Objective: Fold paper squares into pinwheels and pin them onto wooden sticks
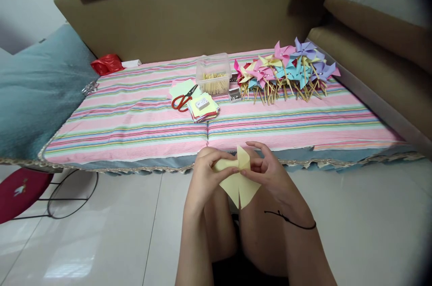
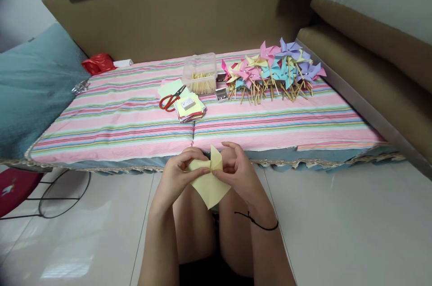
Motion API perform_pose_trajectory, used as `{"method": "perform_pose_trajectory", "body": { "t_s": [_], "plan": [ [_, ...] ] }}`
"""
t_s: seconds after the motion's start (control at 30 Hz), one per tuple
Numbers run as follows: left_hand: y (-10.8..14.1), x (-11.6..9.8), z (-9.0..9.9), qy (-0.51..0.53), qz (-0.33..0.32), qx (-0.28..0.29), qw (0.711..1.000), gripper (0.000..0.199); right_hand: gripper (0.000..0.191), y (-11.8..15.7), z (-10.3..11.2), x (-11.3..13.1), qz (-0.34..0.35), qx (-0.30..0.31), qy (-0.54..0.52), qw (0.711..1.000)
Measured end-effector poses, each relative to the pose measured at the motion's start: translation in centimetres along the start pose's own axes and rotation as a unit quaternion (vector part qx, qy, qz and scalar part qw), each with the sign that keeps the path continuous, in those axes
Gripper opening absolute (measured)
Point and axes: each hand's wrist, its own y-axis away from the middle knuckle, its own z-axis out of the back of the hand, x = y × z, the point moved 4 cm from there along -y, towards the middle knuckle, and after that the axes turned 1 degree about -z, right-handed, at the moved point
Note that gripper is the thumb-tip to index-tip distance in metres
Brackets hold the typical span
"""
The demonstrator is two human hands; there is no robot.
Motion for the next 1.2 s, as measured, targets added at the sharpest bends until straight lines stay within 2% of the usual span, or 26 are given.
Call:
{"method": "perform_pose_trajectory", "body": {
  "t_s": [0.17, 0.5, 0.77, 0.9, 1.0, 1.1, 1.2],
  "plan": [
    [0.0, 0.5, -0.1, 0.025, 0.012, -0.013, 1.000, 0.023, 0.075, -0.2, 0.0, -0.1, 0.001, -0.016, 0.008, 1.000],
    [0.0, 0.9, -0.2, 0.007, 0.058, -0.012, 0.998, 0.032, 0.072, 0.1, 0.0, 0.2, -0.002, -0.015, 0.030, 0.999],
    [0.1, 1.4, -0.4, 0.060, 0.099, -0.029, 0.993, 0.036, 0.075, 0.3, -0.2, 0.6, -0.005, -0.023, 0.026, 0.999],
    [0.3, 1.7, -0.9, 0.150, 0.158, -0.053, 0.975, 0.043, 0.084, 0.3, 0.1, 0.8, 0.005, -0.054, 0.000, 0.999],
    [0.2, 1.8, -1.3, 0.232, 0.192, -0.098, 0.949, 0.048, 0.089, 0.1, 0.5, 0.9, 0.015, -0.086, -0.028, 0.996],
    [0.1, 1.8, -1.7, 0.277, 0.197, -0.145, 0.929, 0.052, 0.091, 0.0, 0.2, 0.8, 0.018, -0.094, -0.050, 0.994],
    [0.0, 1.6, -2.2, 0.293, 0.189, -0.160, 0.923, 0.051, 0.088, -0.1, -0.5, 0.9, 0.018, -0.119, -0.052, 0.991]
  ]
}}
